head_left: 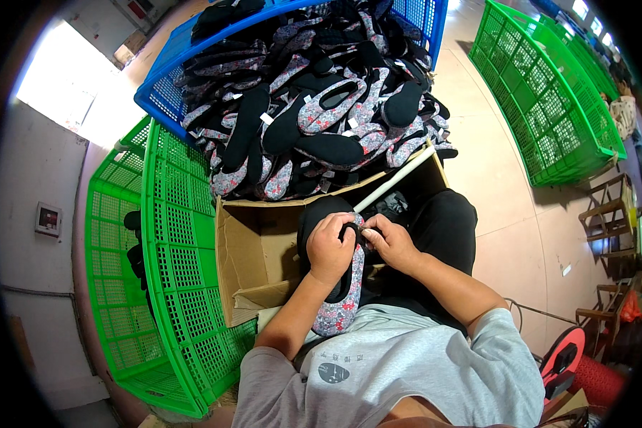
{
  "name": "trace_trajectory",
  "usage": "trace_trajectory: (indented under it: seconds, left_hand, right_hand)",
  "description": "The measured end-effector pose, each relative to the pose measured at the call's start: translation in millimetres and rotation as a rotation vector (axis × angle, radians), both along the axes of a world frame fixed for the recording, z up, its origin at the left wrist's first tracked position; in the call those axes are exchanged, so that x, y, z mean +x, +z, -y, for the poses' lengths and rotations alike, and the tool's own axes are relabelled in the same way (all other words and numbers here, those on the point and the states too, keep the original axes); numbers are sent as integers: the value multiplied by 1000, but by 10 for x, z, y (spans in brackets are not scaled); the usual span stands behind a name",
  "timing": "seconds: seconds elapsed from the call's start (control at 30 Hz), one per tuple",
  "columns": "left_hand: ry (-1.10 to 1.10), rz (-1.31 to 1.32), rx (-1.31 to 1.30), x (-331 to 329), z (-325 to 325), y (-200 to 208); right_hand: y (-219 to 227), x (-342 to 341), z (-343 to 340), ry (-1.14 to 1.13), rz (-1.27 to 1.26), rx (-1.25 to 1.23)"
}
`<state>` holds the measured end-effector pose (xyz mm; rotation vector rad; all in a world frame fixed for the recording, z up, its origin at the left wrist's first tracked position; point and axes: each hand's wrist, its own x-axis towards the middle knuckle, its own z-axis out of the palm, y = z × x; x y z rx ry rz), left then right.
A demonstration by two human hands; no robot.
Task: The person sits on a chair and assembles floral-patterned slippers by hand. They pick up a slipper upper and a black sole from a blue crate, align the parts, and press them together to attach them. The person handles the items one at a time, inspecting the fit before placing the finished slipper into a cardboard box on their lap.
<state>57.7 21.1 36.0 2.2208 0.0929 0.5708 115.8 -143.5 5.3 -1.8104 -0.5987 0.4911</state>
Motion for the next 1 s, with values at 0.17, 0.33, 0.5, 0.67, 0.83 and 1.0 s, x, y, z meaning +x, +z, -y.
trace_trajectory:
  seconds: [0.17,0.33,0.5,0.67,0.83,1.0]
  left_hand:
    - [3,-3,-17,8,5,10]
    - [29,-16,-61,-7,-22,3]
    - [85,-25,-92,-6,-46,-110]
    - [96,-33,-37,-20,-47,-41]
    - [119,-113,17,-57,-60,30]
    - [121,-159,87,-68,-38,127]
  right_hand:
    - [-215,59,-19,-150,-229,334]
    - [-82,256,56,-367,-367,318]
    - [-81,280,103,-393,-240,124]
    - [-55,304,142,-319,-322,100]
    - [-116,287,130,-209,-174,96]
    - [36,213,65,-94,-227,160]
